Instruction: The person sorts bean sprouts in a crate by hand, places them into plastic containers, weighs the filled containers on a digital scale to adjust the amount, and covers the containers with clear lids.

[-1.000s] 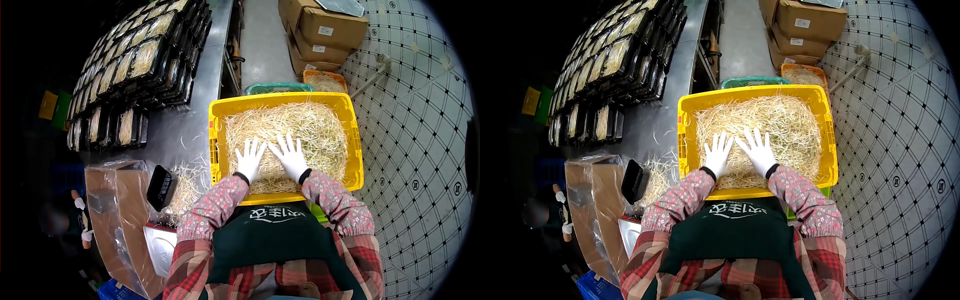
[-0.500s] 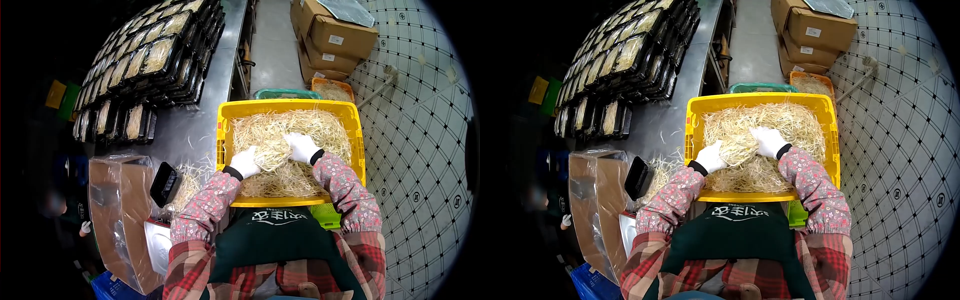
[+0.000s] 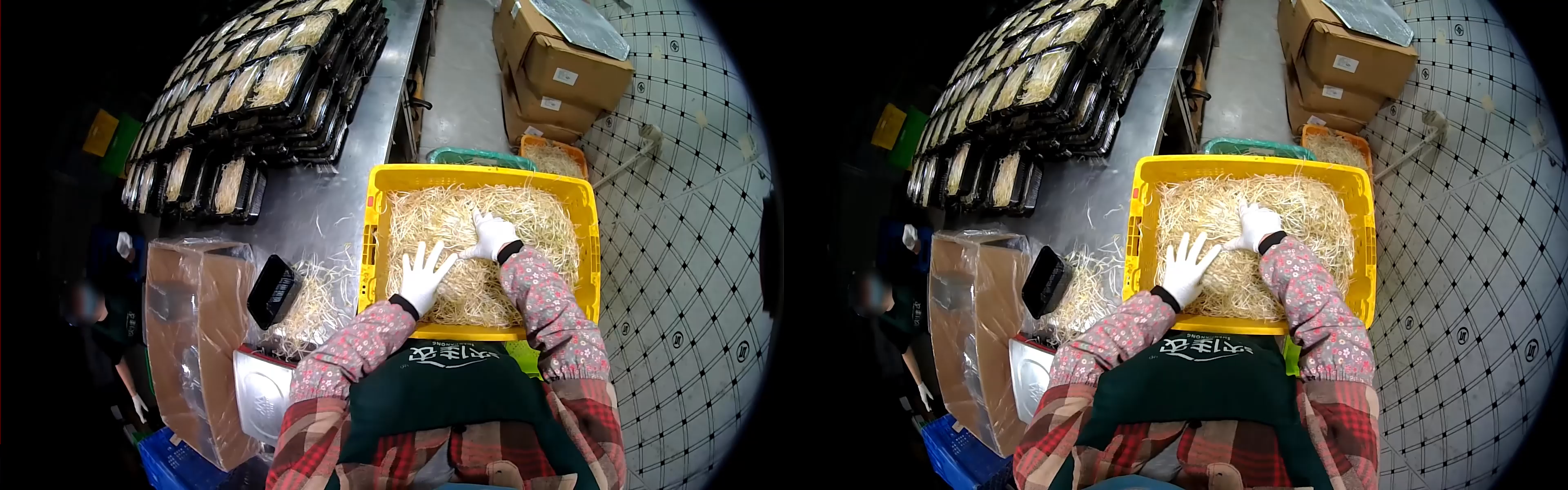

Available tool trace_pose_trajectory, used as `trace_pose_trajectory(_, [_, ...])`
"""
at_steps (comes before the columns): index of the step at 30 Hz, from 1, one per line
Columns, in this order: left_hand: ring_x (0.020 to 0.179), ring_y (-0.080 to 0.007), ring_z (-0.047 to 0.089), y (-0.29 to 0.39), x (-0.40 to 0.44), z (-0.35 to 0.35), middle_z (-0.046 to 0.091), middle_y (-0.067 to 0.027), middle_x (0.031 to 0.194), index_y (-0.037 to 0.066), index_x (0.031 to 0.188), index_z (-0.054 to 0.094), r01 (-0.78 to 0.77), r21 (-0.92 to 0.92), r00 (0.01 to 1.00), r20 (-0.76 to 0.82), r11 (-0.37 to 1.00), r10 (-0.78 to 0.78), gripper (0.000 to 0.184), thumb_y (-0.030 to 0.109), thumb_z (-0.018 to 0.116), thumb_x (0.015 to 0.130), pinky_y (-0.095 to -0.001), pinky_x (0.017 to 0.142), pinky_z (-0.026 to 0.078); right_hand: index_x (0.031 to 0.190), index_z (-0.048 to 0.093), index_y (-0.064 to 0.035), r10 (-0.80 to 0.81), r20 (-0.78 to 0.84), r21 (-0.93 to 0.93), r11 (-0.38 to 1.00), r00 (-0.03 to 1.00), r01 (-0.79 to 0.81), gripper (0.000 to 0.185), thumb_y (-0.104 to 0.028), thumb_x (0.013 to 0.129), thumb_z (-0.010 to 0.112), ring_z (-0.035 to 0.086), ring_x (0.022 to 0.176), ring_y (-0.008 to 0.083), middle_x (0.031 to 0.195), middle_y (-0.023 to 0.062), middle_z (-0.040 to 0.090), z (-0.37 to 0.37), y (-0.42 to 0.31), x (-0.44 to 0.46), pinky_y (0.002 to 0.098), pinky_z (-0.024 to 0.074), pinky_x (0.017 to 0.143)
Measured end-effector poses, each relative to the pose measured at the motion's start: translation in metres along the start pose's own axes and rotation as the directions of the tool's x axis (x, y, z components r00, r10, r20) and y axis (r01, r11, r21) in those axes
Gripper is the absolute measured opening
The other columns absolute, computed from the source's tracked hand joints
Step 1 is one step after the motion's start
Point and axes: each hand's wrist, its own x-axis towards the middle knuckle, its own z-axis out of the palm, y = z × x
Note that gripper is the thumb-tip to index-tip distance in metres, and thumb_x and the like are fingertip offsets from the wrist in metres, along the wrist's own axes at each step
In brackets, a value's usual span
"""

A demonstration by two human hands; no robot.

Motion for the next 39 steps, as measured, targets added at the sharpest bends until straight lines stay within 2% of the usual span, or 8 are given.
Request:
trace_pose_trajectory(4, [0.144,-0.0428,0.026,-0.001,-0.044,0.015,0.024,-0.0218,0.158,0.014,0.154,0.028,0.367,-0.615,0.896,0.032,0.698,-0.443,0.094,0.014,0.078,0.074,-0.0502,0.113,0.03,0.153,0.023,-0.0004,-0.108,-0.023,0.194,0.975,0.994,0.11,0.125,-0.071,0.064,0.077,0.047,0.132,0.0377,0.143,0.025,0.046,-0.022,0.014,0.007,0.0433,0.0403,0.109])
trace_pose_trajectory(9, [0.126,-0.0245,0.05,-0.013,-0.033,0.08,0.051,-0.0114,0.134,0.009,0.148,0.034,0.319,-0.687,0.603,0.678,-0.653,-0.42,0.06,0.036,0.056,0.099,-0.0467,0.102,0.041,0.15,0.027,0.0052,-0.069,-0.017,0.413,0.908,0.997,0.07,0.124,-0.071,0.065,0.075,0.043,0.136,0.0385,0.148,0.0258,0.042,0.011,-0.009,0.04,0.0441,0.0375,0.112])
trace_pose_trajectory(19, [0.133,-0.0262,0.043,0.007,-0.034,0.045,0.045,-0.0128,0.143,0.007,0.147,0.034,0.285,-0.462,0.5,0.819,-0.84,-0.281,0.059,0.044,0.043,0.102,-0.047,0.105,0.039,0.146,0.033,-0.0002,-0.239,-0.295,-0.091,0.971,0.925,0.222,0.122,-0.048,0.049,0.091,0.035,0.136,0.0464,0.145,0.0303,0.037,0.076,-0.097,-0.069,0.0594,0.0237,0.113])
trace_pose_trajectory(25, [0.118,-0.0208,0.056,-0.011,-0.066,-0.014,0.06,-0.0075,0.127,0.006,0.137,0.05,0.081,-0.783,0.808,0.414,-0.617,-0.42,0.044,0.025,0.058,0.098,-0.0406,0.097,0.046,0.146,0.032,0.0001,-0.164,-0.302,0.016,0.984,0.939,0.177,0.11,-0.037,0.058,0.087,0.05,0.12,0.0338,0.129,0.0194,0.052,0.073,-0.08,-0.023,0.0458,0.0384,0.104])
trace_pose_trajectory(29, [0.123,-0.0209,0.053,-0.063,-0.115,-0.097,0.053,-0.0139,0.139,-0.002,0.142,0.045,-0.197,-0.973,0.301,-0.176,0.12,-0.937,0.051,0.014,0.06,0.096,-0.0327,0.107,0.04,0.15,0.025,0.0017,-0.142,-0.197,0.043,0.987,0.97,0.153,0.12,-0.039,0.057,0.089,0.052,0.119,0.033,0.126,0.019,0.055,0.041,-0.05,-0.007,0.045,0.0386,0.104])
trace_pose_trajectory(31, [0.135,-0.0281,0.043,-0.12,-0.167,-0.087,0.045,-0.0174,0.148,-0.003,0.143,0.042,0.213,-0.856,-0.006,-0.484,0.471,-0.875,0.054,0.013,0.06,0.095,-0.0381,0.115,0.031,0.152,0.021,0.0013,-0.141,-0.353,-0.019,0.989,0.925,0.144,0.129,-0.041,0.053,0.093,0.048,0.125,0.0351,0.135,0.0218,0.05,0.046,-0.042,-0.01,0.0464,0.0366,0.108])
trace_pose_trajectory(33, [0.139,-0.0294,0.036,-0.146,-0.216,-0.075,0.037,-0.0199,0.151,-0.005,0.147,0.035,0.558,-0.76,-0.205,-0.515,0.333,-0.832,0.067,0.018,0.066,0.092,-0.0412,0.117,0.027,0.153,0.017,-0.0004,-0.169,-0.321,-0.05,0.986,0.932,0.162,0.132,-0.041,0.053,0.093,0.047,0.128,0.0362,0.138,0.0225,0.047,0.053,-0.043,-0.016,0.047,0.0354,0.109])
trace_pose_trajectory(39, [0.134,-0.0321,0.043,-0.187,-0.267,-0.008,0.037,-0.0216,0.151,-0.005,0.151,0.022,-0.097,-0.995,-0.474,0.039,0.009,-0.879,0.093,0.027,0.077,0.084,-0.0422,0.11,0.037,0.151,0.026,-0.0042,-0.248,-0.223,0.074,0.96,0.943,0.27,0.119,-0.035,0.055,0.09,0.056,0.112,0.0351,0.118,0.0197,0.058,0.055,-0.032,-0.016,0.0438,0.0452,0.099])
